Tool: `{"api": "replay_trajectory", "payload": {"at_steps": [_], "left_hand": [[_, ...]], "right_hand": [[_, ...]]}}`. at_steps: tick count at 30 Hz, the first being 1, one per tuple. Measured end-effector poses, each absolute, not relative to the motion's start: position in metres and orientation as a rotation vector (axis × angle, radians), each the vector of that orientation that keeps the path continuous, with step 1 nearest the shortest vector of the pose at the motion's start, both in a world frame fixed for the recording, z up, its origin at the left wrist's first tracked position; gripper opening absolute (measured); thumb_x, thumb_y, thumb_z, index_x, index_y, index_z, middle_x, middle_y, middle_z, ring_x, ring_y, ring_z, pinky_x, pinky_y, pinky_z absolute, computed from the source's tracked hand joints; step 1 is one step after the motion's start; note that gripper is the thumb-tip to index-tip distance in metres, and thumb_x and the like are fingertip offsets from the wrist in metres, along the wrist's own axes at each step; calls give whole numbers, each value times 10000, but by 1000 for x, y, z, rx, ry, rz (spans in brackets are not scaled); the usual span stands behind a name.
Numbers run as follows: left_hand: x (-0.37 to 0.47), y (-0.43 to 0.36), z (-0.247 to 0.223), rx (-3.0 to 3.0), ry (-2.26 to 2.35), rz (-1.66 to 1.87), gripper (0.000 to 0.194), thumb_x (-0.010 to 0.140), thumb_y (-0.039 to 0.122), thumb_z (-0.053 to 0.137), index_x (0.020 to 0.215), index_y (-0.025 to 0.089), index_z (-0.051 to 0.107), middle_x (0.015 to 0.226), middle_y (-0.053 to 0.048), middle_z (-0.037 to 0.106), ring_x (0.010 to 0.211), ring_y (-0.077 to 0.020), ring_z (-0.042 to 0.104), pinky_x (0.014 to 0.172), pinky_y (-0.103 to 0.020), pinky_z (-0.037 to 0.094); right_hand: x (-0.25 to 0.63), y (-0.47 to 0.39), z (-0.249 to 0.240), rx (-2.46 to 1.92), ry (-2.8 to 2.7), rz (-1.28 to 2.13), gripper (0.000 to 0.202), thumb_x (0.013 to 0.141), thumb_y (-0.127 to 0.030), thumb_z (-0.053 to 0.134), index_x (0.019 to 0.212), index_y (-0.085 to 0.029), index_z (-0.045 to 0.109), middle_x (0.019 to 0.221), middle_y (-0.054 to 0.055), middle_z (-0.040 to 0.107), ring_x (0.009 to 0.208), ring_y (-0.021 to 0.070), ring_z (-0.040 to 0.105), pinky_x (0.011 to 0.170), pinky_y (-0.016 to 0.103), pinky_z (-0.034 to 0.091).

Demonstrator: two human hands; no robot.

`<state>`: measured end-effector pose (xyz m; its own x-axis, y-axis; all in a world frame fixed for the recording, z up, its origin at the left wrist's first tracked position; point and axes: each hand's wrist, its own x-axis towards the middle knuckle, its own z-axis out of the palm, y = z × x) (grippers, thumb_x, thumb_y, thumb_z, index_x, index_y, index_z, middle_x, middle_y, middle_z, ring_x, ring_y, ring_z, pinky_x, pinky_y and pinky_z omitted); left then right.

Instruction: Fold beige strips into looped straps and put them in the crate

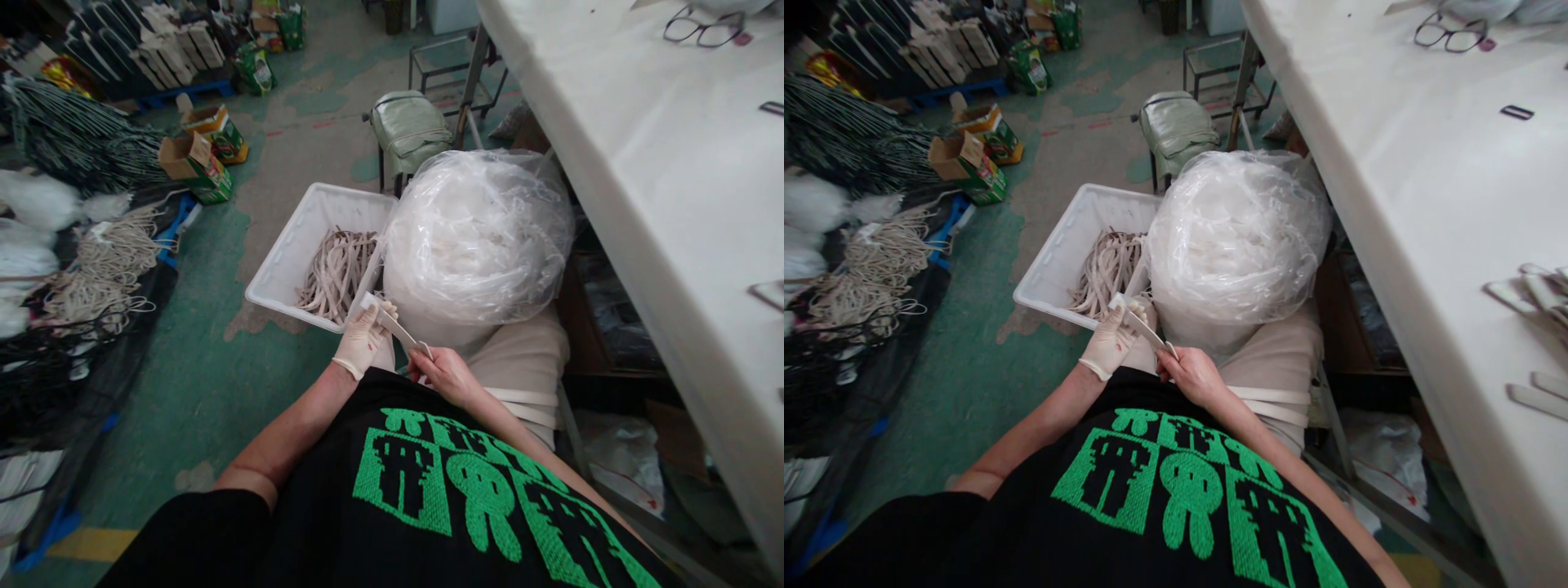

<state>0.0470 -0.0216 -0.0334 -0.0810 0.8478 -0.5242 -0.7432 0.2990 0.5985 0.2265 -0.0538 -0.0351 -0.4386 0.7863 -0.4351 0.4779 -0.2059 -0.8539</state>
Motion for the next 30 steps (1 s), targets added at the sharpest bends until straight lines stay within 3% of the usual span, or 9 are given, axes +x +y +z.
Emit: {"api": "replay_trajectory", "payload": {"at_steps": [6, 12, 18, 24, 30], "left_hand": [[50, -26, -34, 216, 993, 1411, 309, 613, 299, 928, 792, 157, 718, 827, -41, 776, 792, -178, 741, 902, -339, 571], [60, -34, -43, 282, 1004, 1258, 348, 626, 343, 916, 834, 123, 744, 782, -69, 764, 787, -217, 744, 788, -314, 582], [42, -29, -40, 159, 1038, 1374, 198, 805, 303, 793, 925, 155, 741, 956, -79, 779, 941, -200, 737, 960, -351, 546], [47, -42, -37, 333, 960, 1324, 345, 730, 353, 853, 985, 142, 756, 1038, -118, 776, 1072, -280, 711, 996, -413, 527], [32, -36, -37, 153, 1018, 1462, 242, 786, 342, 811, 931, 158, 746, 1032, -103, 780, 1109, -246, 702, 1045, -378, 494]], "right_hand": [[225, -50, -36, -1490, -1814, 1719, 498, 969, -549, 388, 723, -207, 653, 679, 45, 718, 612, 176, 628, 606, 261, 454], [213, -40, -30, -1358, -1806, 1776, 484, 986, -525, 380, 801, -187, 673, 678, 38, 716, 531, 152, 599, 535, 248, 442], [224, -38, -12, -1342, -1949, 1692, 402, 982, -490, 422, 797, -203, 634, 693, 22, 711, 502, 136, 612, 508, 243, 428], [211, -26, -1, -1452, -2046, 1513, 432, 1008, -444, 380, 719, -215, 605, 600, 17, 673, 484, 143, 599, 515, 257, 397], [214, -27, 5, -1440, -2109, 1467, 447, 997, -453, 398, 656, -231, 582, 528, 5, 620, 480, 153, 578, 527, 262, 379]]}}
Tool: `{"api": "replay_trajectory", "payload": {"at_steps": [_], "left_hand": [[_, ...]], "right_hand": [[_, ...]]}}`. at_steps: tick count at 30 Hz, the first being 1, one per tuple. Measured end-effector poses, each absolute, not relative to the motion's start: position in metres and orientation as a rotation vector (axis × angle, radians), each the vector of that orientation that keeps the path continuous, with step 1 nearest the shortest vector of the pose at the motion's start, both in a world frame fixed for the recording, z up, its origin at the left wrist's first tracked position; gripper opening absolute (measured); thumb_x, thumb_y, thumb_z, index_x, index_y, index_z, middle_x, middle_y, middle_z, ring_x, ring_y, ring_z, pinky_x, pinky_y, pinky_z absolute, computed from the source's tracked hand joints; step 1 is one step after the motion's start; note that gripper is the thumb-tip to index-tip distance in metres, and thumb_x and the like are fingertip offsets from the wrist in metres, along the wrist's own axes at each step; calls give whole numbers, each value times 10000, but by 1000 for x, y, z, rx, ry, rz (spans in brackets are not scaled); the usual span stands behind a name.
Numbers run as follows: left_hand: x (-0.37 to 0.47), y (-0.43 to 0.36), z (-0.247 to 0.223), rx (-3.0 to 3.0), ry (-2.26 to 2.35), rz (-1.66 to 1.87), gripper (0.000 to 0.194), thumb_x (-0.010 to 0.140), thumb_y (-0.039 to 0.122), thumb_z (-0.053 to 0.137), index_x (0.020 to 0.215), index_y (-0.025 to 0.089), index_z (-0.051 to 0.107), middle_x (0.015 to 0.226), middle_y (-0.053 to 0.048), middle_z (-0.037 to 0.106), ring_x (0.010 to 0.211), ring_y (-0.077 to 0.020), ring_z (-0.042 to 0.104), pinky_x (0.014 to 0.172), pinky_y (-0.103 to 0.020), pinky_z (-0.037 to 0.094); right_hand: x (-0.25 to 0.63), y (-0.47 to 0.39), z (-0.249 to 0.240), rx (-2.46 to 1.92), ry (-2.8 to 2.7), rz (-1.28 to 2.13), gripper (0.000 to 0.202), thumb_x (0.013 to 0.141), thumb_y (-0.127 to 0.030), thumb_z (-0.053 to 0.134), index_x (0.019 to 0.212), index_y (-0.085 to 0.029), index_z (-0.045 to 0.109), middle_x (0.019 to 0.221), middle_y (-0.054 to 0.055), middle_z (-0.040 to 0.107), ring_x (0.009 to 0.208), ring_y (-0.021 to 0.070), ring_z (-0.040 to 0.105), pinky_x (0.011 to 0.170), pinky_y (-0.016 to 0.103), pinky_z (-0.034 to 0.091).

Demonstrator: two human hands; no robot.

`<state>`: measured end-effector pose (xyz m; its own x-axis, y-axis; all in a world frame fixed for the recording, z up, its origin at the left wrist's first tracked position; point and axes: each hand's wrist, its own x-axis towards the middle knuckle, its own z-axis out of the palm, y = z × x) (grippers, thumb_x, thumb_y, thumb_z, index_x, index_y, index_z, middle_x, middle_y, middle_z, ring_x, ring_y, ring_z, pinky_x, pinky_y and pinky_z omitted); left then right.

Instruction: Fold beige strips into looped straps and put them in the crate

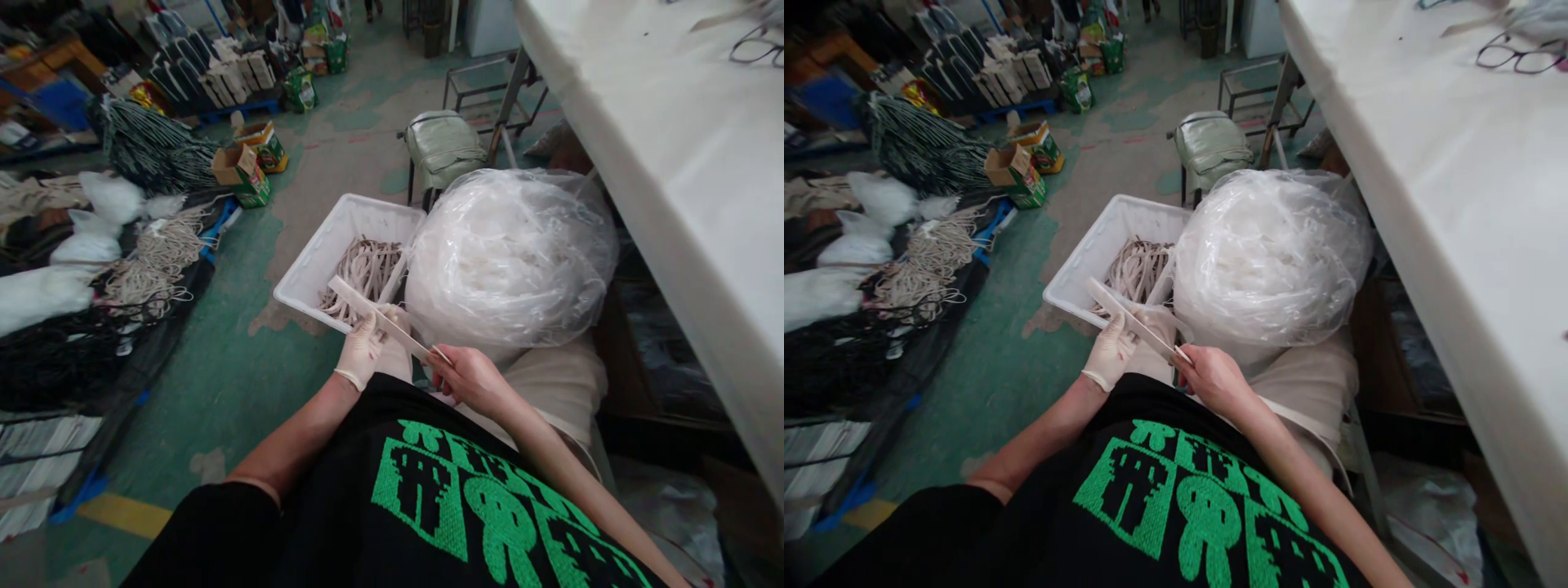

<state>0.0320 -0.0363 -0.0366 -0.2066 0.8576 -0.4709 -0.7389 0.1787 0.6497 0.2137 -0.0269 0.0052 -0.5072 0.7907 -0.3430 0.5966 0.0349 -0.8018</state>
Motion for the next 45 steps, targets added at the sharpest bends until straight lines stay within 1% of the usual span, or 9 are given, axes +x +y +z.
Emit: {"api": "replay_trajectory", "payload": {"at_steps": [5, 9, 15, 21, 25, 30, 36, 41, 45], "left_hand": [[37, -42, -40, 276, 943, 1379, 393, 721, 391, 863, 1011, 151, 752, 1058, -118, 777, 1079, -287, 714, 1023, -428, 513], [28, -37, -31, 243, 978, 1555, 306, 758, 369, 835, 960, 150, 764, 1055, -116, 780, 1108, -268, 706, 1079, -415, 478], [38, -43, -29, 340, 925, 1410, 386, 732, 370, 855, 1018, 124, 773, 1109, -158, 762, 1174, -342, 668, 1070, -474, 476], [25, -36, -36, 144, 1010, 1481, 196, 842, 290, 752, 967, 140, 767, 1054, -130, 778, 1171, -270, 677, 1093, -406, 452], [33, -41, -44, 163, 966, 1325, 255, 840, 295, 753, 1031, 127, 754, 1105, -153, 763, 1160, -298, 680, 1058, -435, 472], [32, -40, -45, 127, 997, 1451, 193, 866, 263, 725, 1006, 134, 757, 1097, -126, 770, 1181, -257, 671, 1088, -377, 451], [41, -44, -45, 198, 955, 1332, 241, 864, 281, 726, 1051, 132, 753, 1135, -150, 756, 1178, -294, 671, 1073, -430, 452], [42, -50, -43, 189, 934, 1344, 239, 902, 275, 678, 1080, 130, 742, 1160, -142, 749, 1143, -263, 685, 1079, -395, 441], [37, -52, -46, -86, 833, 1143, 478, 987, 483, 512, 1225, 96, 661, 1189, -176, 727, 1107, -252, 695, 1009, -381, 495]], "right_hand": [[208, -24, 2, -1477, -2136, 1385, 470, 1002, -486, 376, 675, -225, 592, 556, 8, 640, 499, 150, 579, 534, 257, 373], [209, -25, 4, -1462, -2191, 1394, 461, 1006, -471, 372, 694, -223, 602, 559, -4, 637, 494, 143, 576, 528, 246, 371], [202, -21, 4, -1465, -2191, 1322, 483, 1017, -472, 350, 688, -216, 594, 568, 0, 642, 497, 137, 572, 535, 242, 377], [203, -24, -7, -1518, -2196, 1404, 456, 1018, -447, 375, 686, -218, 586, 541, -13, 630, 474, 132, 571, 518, 235, 370], [200, -24, -12, -1543, -2189, 1381, 462, 1018, -462, 364, 688, -219, 579, 549, -8, 642, 499, 139, 599, 525, 236, 383], [205, -27, -16, -1501, -2195, 1460, 413, 1003, -445, 384, 735, -220, 603, 572, -10, 666, 477, 138, 598, 503, 238, 383], [204, -26, -19, -1522, -2176, 1397, 427, 997, -449, 374, 697, -220, 573, 600, 7, 676, 513, 148, 623, 528, 243, 405], [209, -31, -15, -1474, -2132, 1484, 433, 995, -473, 348, 713, -223, 560, 640, 13, 695, 529, 150, 635, 536, 245, 408], [221, -41, -6, -1435, -2167, 1496, 436, 997, -472, 339, 695, -224, 534, 619, 16, 682, 544, 154, 636, 566, 250, 416]]}}
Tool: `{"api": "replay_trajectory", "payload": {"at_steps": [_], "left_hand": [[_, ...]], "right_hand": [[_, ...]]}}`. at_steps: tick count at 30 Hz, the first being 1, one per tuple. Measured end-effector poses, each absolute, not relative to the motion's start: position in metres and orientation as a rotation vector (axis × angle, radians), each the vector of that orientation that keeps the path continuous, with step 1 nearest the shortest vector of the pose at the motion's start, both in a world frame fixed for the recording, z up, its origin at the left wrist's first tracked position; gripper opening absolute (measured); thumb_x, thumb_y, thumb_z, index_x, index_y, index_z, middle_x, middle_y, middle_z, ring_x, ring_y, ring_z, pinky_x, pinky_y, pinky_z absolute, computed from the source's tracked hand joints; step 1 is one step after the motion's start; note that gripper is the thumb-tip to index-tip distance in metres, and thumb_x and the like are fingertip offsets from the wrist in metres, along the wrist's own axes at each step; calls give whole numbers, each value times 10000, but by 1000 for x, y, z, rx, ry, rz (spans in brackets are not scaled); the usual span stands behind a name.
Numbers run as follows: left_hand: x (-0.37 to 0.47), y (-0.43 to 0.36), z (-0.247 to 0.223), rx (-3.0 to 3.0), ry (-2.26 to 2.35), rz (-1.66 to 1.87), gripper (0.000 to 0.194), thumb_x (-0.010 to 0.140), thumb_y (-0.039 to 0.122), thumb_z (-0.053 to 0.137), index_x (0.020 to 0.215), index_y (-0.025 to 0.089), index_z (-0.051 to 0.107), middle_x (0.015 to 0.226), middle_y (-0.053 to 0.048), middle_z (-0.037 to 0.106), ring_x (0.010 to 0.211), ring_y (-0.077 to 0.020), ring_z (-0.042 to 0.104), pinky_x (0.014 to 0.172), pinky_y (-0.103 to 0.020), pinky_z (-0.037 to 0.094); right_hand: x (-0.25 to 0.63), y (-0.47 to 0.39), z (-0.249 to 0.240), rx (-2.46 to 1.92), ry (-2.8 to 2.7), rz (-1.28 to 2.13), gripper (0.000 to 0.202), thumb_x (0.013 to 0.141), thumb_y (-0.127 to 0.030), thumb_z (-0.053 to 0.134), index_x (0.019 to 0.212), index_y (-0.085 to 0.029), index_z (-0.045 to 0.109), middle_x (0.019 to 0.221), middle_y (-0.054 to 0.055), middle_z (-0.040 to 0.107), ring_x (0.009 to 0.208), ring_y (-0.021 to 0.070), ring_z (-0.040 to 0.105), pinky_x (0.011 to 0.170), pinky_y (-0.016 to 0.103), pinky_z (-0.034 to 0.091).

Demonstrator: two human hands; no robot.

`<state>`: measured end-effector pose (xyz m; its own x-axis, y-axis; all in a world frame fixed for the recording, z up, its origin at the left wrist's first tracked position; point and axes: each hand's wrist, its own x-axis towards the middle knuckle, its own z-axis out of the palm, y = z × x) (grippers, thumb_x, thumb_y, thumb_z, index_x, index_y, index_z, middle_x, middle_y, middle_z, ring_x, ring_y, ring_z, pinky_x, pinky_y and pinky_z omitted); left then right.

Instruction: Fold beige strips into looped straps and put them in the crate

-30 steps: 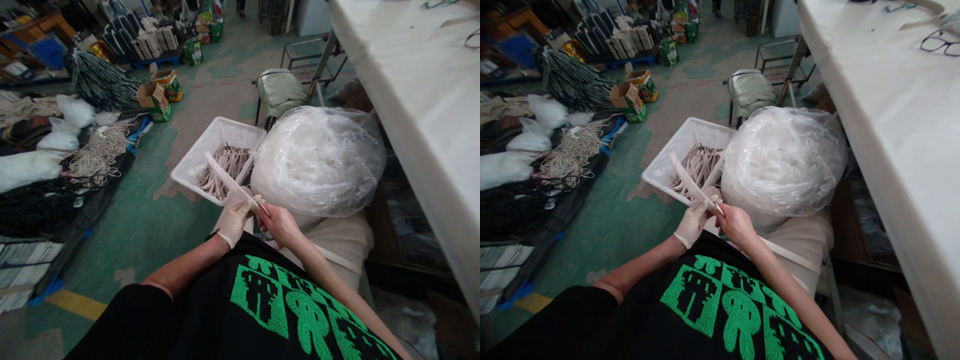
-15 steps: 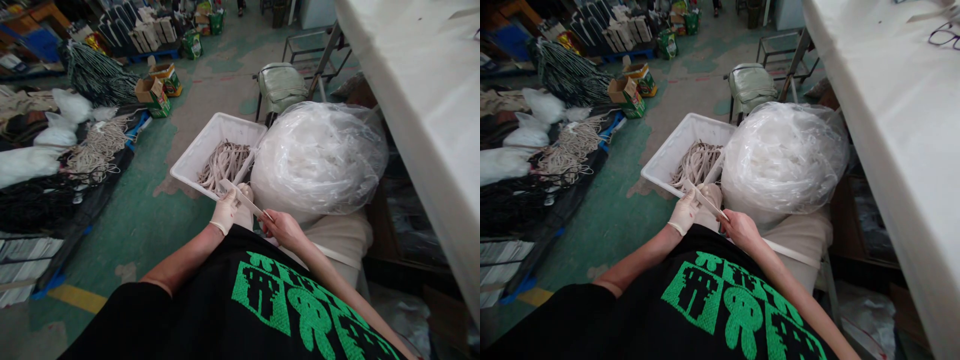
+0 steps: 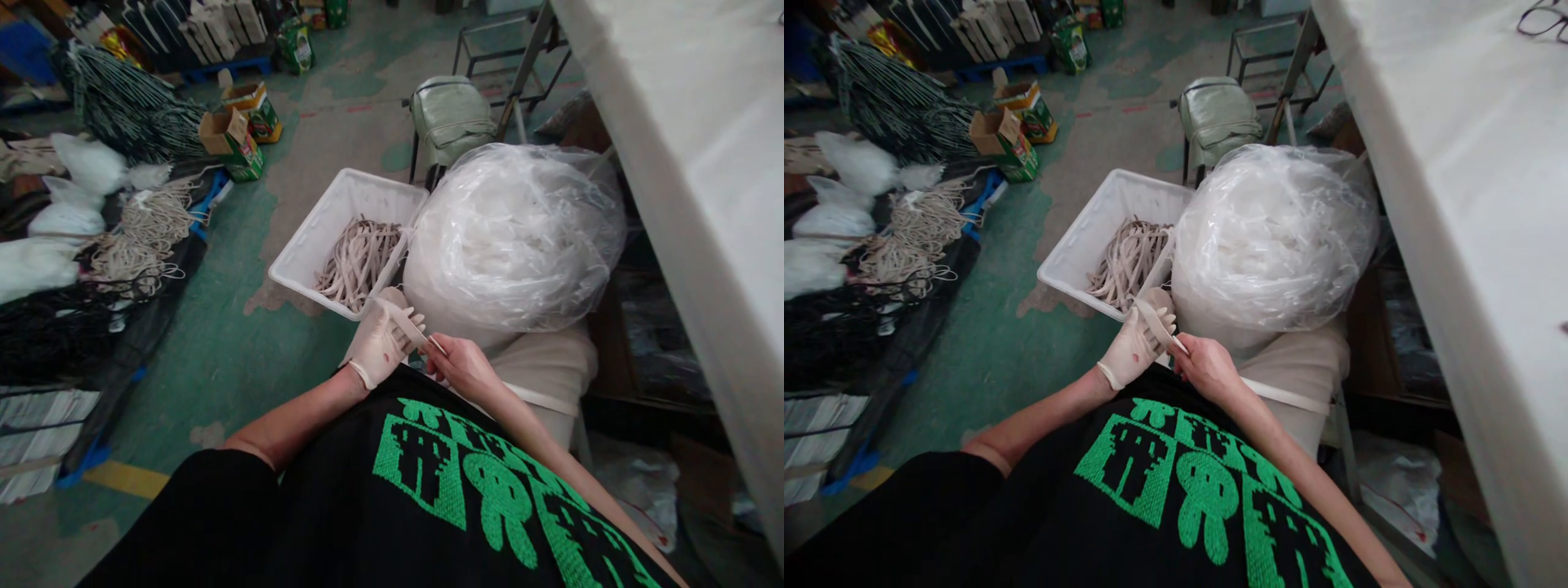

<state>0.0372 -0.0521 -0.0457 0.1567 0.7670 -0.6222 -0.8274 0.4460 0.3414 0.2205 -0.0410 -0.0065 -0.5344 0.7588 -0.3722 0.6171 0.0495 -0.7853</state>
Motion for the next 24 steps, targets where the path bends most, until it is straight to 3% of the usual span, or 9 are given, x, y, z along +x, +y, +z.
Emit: {"api": "replay_trajectory", "payload": {"at_steps": [3, 8, 12, 18, 24], "left_hand": [[37, -46, -55, -315, 790, 1098, 625, 976, 597, 444, 1262, 66, 609, 1098, -173, 743, 1034, -245, 713, 940, -363, 532], [54, -39, -68, -447, 822, 1049, 321, 1033, 344, 451, 1028, 120, 680, 774, -44, 726, 725, -154, 701, 818, -301, 528], [69, -43, -65, -440, 836, 1046, 349, 1019, 327, 486, 788, 134, 661, 641, -14, 647, 600, -127, 638, 740, -286, 509], [76, -44, -57, -331, 834, 1025, 346, 952, 359, 613, 685, 139, 626, 593, -3, 597, 554, -111, 588, 718, -273, 505], [60, -35, -48, -291, 859, 1184, 366, 1018, 329, 487, 738, 146, 634, 609, 6, 583, 589, -108, 590, 826, -309, 536]], "right_hand": [[233, -51, -2, -1420, -2239, 1550, 426, 999, -468, 336, 734, -224, 563, 618, 11, 685, 531, 153, 618, 563, 255, 399], [257, -73, -12, -1629, -2312, 1500, 426, 989, -466, 312, 760, -229, 583, 647, 31, 704, 571, 181, 608, 562, 276, 365], [261, -82, -18, -1750, -2313, 1432, 410, 980, -456, 326, 753, -236, 587, 657, 39, 700, 573, 187, 600, 556, 281, 350], [237, -68, -19, -1718, -2256, 1389, 429, 995, -457, 345, 697, -232, 558, 644, 24, 691, 547, 162, 593, 546, 269, 349], [254, -78, -27, -1628, -2278, 1552, 370, 987, -430, 373, 820, -232, 638, 694, 20, 725, 608, 180, 648, 567, 266, 405]]}}
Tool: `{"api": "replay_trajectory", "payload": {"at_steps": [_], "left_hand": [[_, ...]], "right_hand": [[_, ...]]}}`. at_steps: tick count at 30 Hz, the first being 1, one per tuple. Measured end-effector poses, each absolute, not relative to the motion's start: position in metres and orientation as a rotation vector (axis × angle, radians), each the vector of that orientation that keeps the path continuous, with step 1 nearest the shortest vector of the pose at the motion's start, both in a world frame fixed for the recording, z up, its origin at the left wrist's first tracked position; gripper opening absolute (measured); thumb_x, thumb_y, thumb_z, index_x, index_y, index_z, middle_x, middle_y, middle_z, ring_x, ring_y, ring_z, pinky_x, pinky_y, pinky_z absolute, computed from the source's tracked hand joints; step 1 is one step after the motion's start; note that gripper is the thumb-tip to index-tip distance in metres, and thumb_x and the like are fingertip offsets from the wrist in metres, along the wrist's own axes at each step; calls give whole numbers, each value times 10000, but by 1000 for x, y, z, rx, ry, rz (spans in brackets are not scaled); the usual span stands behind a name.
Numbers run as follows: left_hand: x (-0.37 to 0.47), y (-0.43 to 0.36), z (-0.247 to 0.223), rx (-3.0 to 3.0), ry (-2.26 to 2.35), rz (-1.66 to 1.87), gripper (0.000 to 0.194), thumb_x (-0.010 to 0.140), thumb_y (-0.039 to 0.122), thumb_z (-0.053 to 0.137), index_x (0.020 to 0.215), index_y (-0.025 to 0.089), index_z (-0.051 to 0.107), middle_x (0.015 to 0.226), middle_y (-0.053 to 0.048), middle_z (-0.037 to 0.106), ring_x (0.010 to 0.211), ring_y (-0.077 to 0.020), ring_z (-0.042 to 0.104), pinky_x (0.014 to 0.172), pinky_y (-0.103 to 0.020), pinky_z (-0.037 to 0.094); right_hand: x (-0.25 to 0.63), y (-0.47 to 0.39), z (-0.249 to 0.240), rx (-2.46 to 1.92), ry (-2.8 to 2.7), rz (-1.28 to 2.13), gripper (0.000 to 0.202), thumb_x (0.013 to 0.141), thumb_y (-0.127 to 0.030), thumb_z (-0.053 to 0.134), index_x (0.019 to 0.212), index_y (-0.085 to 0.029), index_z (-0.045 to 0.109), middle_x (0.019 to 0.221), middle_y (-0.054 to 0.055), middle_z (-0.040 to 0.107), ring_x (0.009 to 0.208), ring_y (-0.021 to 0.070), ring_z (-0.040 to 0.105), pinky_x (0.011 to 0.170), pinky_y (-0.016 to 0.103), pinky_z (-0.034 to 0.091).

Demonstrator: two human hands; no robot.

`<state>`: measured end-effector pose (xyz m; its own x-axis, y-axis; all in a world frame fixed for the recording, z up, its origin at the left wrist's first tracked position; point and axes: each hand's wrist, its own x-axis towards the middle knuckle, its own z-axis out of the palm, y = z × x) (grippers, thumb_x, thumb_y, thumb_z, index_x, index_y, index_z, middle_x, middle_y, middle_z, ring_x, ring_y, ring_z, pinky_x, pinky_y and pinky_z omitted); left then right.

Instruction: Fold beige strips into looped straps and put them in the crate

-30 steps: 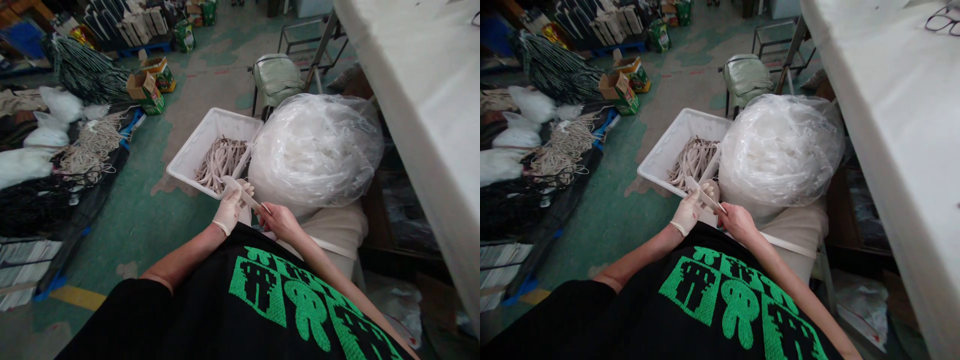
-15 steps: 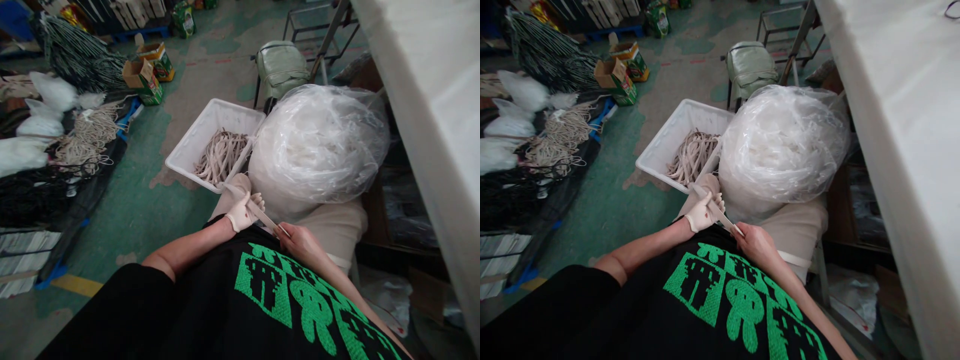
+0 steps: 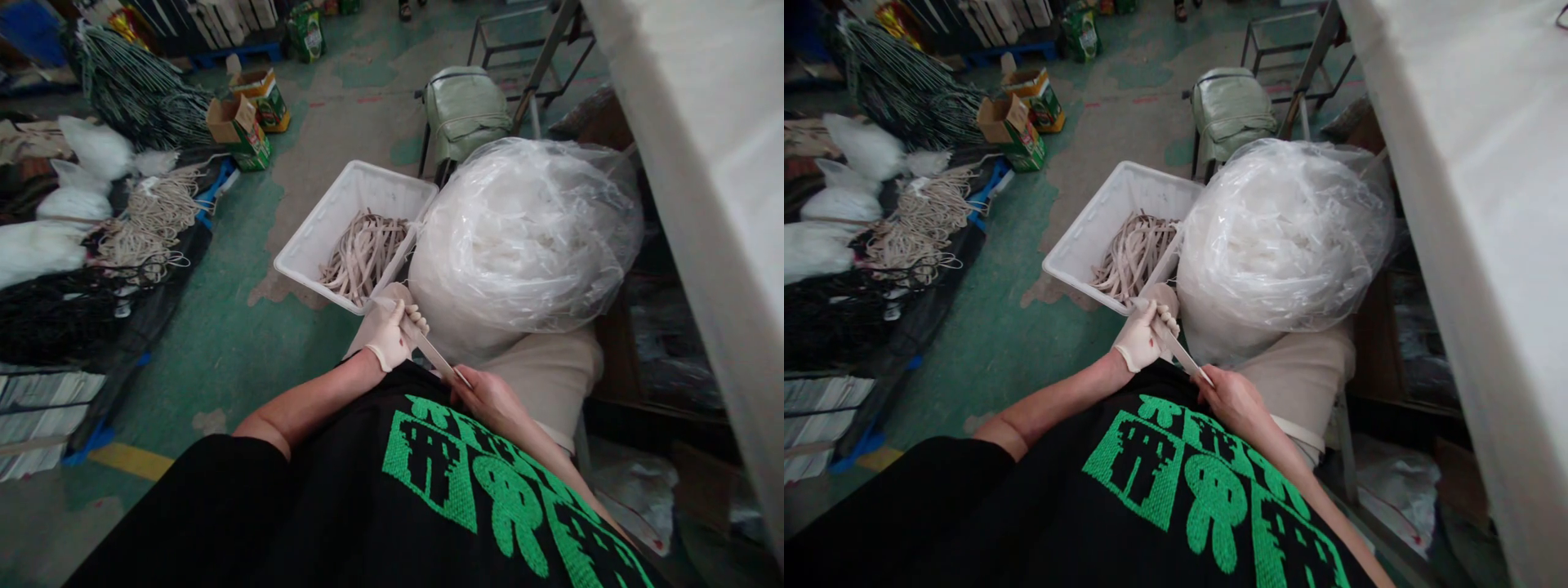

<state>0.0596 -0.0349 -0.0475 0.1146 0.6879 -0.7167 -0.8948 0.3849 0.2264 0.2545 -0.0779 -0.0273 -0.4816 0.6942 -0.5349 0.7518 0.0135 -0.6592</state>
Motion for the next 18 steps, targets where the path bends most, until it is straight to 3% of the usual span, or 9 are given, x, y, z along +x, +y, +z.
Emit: {"api": "replay_trajectory", "payload": {"at_steps": [7, 12, 15, 18], "left_hand": [[81, -41, -46, -235, 895, 1068, 357, 997, 311, 537, 705, 133, 640, 657, -27, 638, 621, -121, 628, 904, -337, 532], [76, -41, -36, -165, 896, 1094, 357, 1009, 273, 496, 734, 129, 674, 743, -70, 710, 759, -158, 702, 987, -360, 510], [62, -40, -27, -156, 876, 1056, 307, 997, 294, 500, 834, 138, 707, 907, -107, 765, 928, -214, 731, 994, -406, 519], [56, -41, -20, -137, 843, 1039, 268, 978, 288, 505, 922, 138, 721, 1011, -129, 773, 1072, -257, 712, 1012, -433, 519]], "right_hand": [[238, -73, -24, 1689, 2180, -1626, 331, 985, -374, 376, 862, -215, 639, 638, 8, 700, 527, 153, 622, 527, 245, 413], [240, -56, -36, 1826, 2150, -2035, 496, 981, -588, 373, 867, -188, 643, 744, 34, 716, 506, 131, 594, 522, 250, 468], [261, -54, -48, 2267, 2118, -2088, 567, 948, -665, 382, 1006, -184, 676, 910, 79, 748, 629, 161, 644, 552, 273, 537], [271, -57, -51, 2430, 2454, -1745, 429, 953, -555, 483, 1079, -216, 714, 1064, 100, 757, 941, 239, 706, 742, 359, 608]]}}
